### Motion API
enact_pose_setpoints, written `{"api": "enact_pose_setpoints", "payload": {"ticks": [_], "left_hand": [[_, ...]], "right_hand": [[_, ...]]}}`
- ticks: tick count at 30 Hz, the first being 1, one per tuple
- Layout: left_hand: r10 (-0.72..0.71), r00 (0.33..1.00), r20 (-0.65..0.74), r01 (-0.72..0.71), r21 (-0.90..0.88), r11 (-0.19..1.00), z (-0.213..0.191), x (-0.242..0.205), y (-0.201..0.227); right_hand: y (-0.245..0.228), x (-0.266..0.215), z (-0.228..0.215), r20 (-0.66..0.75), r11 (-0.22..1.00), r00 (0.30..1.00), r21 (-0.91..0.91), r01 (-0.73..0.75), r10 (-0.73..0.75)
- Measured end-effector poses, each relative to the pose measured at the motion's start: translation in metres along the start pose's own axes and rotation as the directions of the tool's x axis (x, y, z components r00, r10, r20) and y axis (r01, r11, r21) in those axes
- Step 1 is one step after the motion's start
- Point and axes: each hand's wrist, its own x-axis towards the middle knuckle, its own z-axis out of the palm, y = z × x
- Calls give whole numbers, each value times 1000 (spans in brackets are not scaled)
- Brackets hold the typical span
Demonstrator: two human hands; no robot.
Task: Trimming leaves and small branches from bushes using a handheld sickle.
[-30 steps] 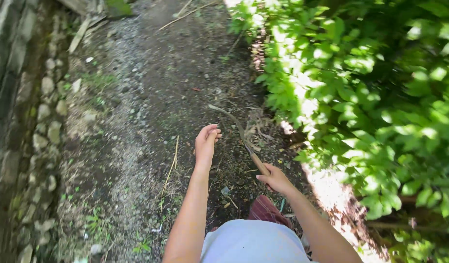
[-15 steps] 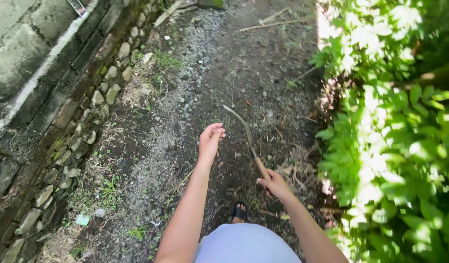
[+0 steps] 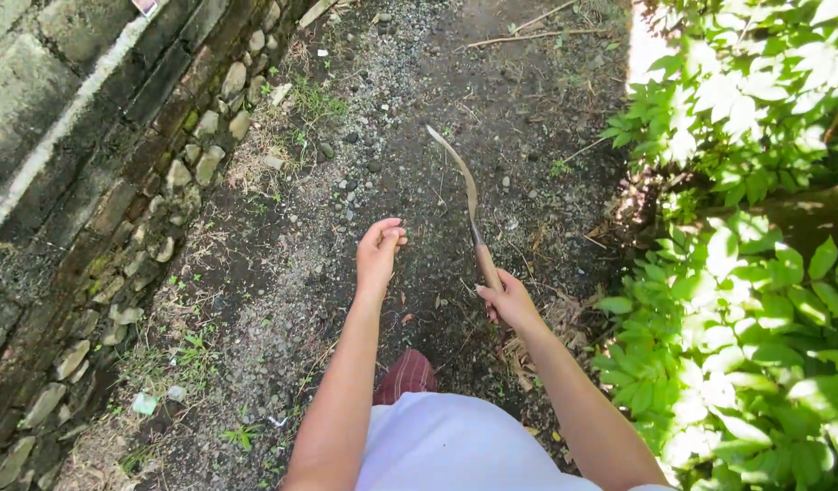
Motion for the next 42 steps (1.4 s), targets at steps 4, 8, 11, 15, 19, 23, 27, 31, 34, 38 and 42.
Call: {"api": "enact_pose_setpoints", "payload": {"ticks": [4, 8, 11, 15, 19, 23, 27, 31, 34, 38, 42], "left_hand": [[-5, 1000, 3, 5, -5, 1000, 11, 37, -20], [7, 999, 41, -5, -52, 999, 30, 81, -27], [3, 998, 60, -1, -31, 1000, 44, 127, -27], [3, 997, 75, -1, -28, 1000, 59, 198, -31], [-3, 998, 61, 5, -45, 999, 77, 257, -17], [26, 998, 64, -24, -30, 999, 80, 287, -8], [-13, 1000, 22, 12, 16, 1000, 71, 319, -9], [-41, 999, -20, 42, 34, 999, 71, 342, -1], [-48, 997, -56, 51, 43, 998, 77, 371, -10], [45, 994, -96, -42, 38, 998, 106, 415, -26], [154, 981, -115, -149, 53, 987, 142, 464, -33]], "right_hand": [[-16, 30, -5, 10, 999, 1000, 24, 25, -26], [-39, 72, -11, -1, 998, 998, -30, 57, -57], [-63, 108, -18, -38, 996, 998, -75, 53, -56], [-92, 170, -27, -35, 997, 997, -5, 76, -76], [-129, 216, -32, -60, 998, 996, 5, 62, -62], [-145, 238, -31, 3, 996, 997, 43, 80, -80], [-155, 273, -36, 3, 998, 999, 53, 34, -34], [-156, 319, -47, 33, 997, 999, 81, 15, -18], [-170, 347, -58, 48, 997, 999, 75, 7, -10], [-184, 385, -86, 57, 996, 998, 77, -38, 34], [-190, 449, -126, 102, 997, 995, 76, -26, 19]]}}
